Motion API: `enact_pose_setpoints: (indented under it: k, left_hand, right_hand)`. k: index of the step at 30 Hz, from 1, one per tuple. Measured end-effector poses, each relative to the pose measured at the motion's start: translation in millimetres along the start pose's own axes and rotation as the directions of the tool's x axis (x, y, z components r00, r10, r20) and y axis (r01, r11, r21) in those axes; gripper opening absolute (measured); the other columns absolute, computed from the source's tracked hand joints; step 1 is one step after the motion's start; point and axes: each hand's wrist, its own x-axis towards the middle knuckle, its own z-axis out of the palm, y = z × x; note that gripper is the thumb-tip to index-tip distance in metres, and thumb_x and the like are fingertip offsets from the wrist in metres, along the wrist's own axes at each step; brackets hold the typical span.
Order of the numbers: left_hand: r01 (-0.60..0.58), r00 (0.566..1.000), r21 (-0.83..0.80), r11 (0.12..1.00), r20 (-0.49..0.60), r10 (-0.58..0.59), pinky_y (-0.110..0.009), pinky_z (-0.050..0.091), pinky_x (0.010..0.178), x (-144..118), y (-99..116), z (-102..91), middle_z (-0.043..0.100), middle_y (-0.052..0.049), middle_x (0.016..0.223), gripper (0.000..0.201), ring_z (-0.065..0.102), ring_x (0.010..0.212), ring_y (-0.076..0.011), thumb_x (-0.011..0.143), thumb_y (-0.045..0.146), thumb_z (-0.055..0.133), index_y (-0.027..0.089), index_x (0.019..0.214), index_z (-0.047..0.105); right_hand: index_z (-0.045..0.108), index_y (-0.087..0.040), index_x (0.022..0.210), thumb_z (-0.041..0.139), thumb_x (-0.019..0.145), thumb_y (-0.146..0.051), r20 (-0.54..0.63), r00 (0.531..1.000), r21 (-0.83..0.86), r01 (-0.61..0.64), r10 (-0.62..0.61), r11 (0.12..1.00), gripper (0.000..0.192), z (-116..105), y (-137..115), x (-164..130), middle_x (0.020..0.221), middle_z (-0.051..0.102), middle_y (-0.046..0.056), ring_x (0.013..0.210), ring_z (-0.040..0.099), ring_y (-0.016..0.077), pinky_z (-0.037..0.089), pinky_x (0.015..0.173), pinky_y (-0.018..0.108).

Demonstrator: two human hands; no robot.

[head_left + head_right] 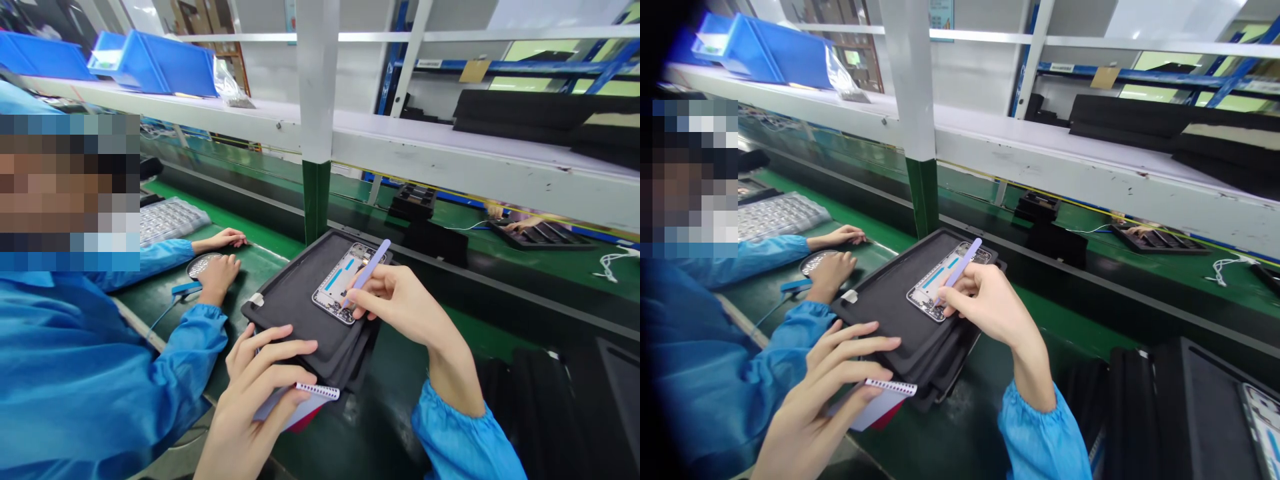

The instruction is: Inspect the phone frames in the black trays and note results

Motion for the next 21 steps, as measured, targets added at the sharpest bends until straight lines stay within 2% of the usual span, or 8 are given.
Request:
enact_pose_setpoints:
  k: [3,10,16,21]
  left_hand:
    - [-0.004,1.000,-0.003,1.000,0.001,0.004,-0.035,0.026,0.136,1.5,0.3,1.1,0.086,0.005,0.136,0.022,0.064,0.147,-0.0222,0.109,0.018,0.065,0.035,0.108,0.077]
    - [0.015,0.999,-0.002,1.000,-0.040,-0.015,-0.042,0.037,0.130,2.2,1.6,1.7,0.088,0.004,0.131,0.019,0.070,0.140,-0.0269,0.108,0.021,0.067,0.036,0.106,0.079]
    - [0.036,0.996,-0.055,0.998,-0.078,-0.040,-0.032,0.031,0.132,6.4,9.7,3.5,0.087,0.007,0.131,0.021,0.065,0.143,-0.0204,0.110,0.020,0.064,0.037,0.106,0.076]
    - [0.080,0.985,-0.129,0.988,-0.145,-0.098,-0.034,0.032,0.132,7.7,19.1,9.0,0.088,0.007,0.124,0.022,0.067,0.139,-0.0203,0.113,0.024,0.064,0.037,0.101,0.077]
  right_hand:
    - [0.081,-0.017,0.093,0.081,0.087,-0.033,-0.029,0.998,-0.002,0.052,-0.052,0.999,0.017,2.0,2.3,-3.5,0.079,0.086,0.005,0.068,0.082,0.0206,0.060,0.059,0.027]
    - [0.081,-0.019,0.093,0.079,0.091,-0.030,-0.056,0.993,-0.051,0.105,-0.107,0.993,0.012,3.1,7.3,-7.4,0.081,0.087,0.005,0.070,0.083,0.0208,0.060,0.061,0.027]
    - [0.080,-0.019,0.096,0.084,0.092,-0.040,-0.075,0.988,-0.041,0.134,-0.136,0.990,0.022,3.8,13.6,-9.5,0.081,0.086,0.005,0.070,0.083,0.0211,0.060,0.059,0.027]
    - [0.081,-0.019,0.096,0.083,0.092,-0.038,-0.111,0.985,-0.043,0.126,-0.130,0.991,0.020,5.4,14.7,-9.7,0.078,0.086,0.005,0.068,0.082,0.0208,0.059,0.059,0.027]
